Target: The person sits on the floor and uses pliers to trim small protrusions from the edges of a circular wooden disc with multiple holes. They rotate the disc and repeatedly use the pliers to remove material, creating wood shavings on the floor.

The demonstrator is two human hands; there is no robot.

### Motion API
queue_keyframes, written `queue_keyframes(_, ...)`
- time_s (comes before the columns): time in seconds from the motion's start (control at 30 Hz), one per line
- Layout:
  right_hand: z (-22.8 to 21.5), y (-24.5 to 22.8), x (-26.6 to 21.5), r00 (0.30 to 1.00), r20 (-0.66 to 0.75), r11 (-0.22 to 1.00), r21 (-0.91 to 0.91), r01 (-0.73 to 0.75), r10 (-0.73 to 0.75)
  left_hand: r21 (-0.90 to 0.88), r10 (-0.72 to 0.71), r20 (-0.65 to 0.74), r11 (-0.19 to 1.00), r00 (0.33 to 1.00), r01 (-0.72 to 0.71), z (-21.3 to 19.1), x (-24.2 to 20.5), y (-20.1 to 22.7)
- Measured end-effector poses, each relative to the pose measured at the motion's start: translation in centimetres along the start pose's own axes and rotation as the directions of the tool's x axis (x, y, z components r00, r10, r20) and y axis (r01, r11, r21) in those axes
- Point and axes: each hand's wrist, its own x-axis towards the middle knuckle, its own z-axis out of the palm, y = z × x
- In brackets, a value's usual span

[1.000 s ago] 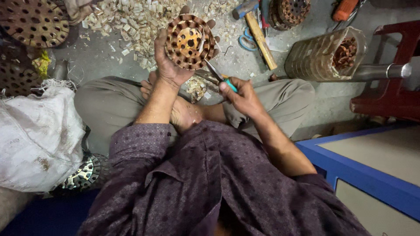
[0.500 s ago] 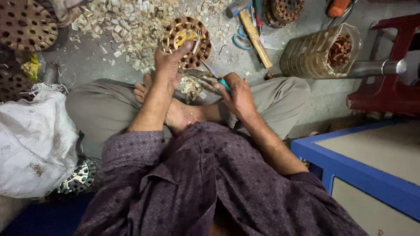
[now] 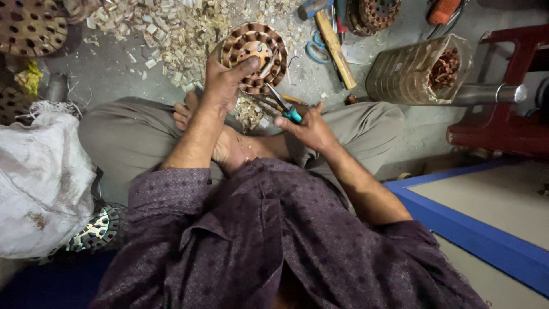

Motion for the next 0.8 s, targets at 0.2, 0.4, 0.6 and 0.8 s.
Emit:
queue_keyframes(0.2,3.4,3.2,-3.2,0.917,0.237,0.772,0.495,-0.398,0.321,-0.180,-0.055,0.176,0.980,0.983,0.087,0.9,-0.5,0.8)
queue_keyframes(0.4,3.6,0.3,-3.0,0.812,0.511,-0.021,0.843,-0.538,-0.281,-0.291,-0.134,0.196,0.938,0.971,0.188,0.7,-1.2,1.7)
queue_keyframes(0.6,-1.8,-2.5,-0.3,0.807,0.585,0.325,0.782,-0.532,-0.085,-0.203,-0.113,0.119,0.970,0.986,0.135,-0.5,-0.2,1.5)
queue_keyframes(0.8,-3.1,-2.1,-0.1,0.812,0.575,0.430,0.712,-0.555,0.097,-0.144,-0.133,0.096,0.979,0.986,0.146,-0.3,0.0,1.5)
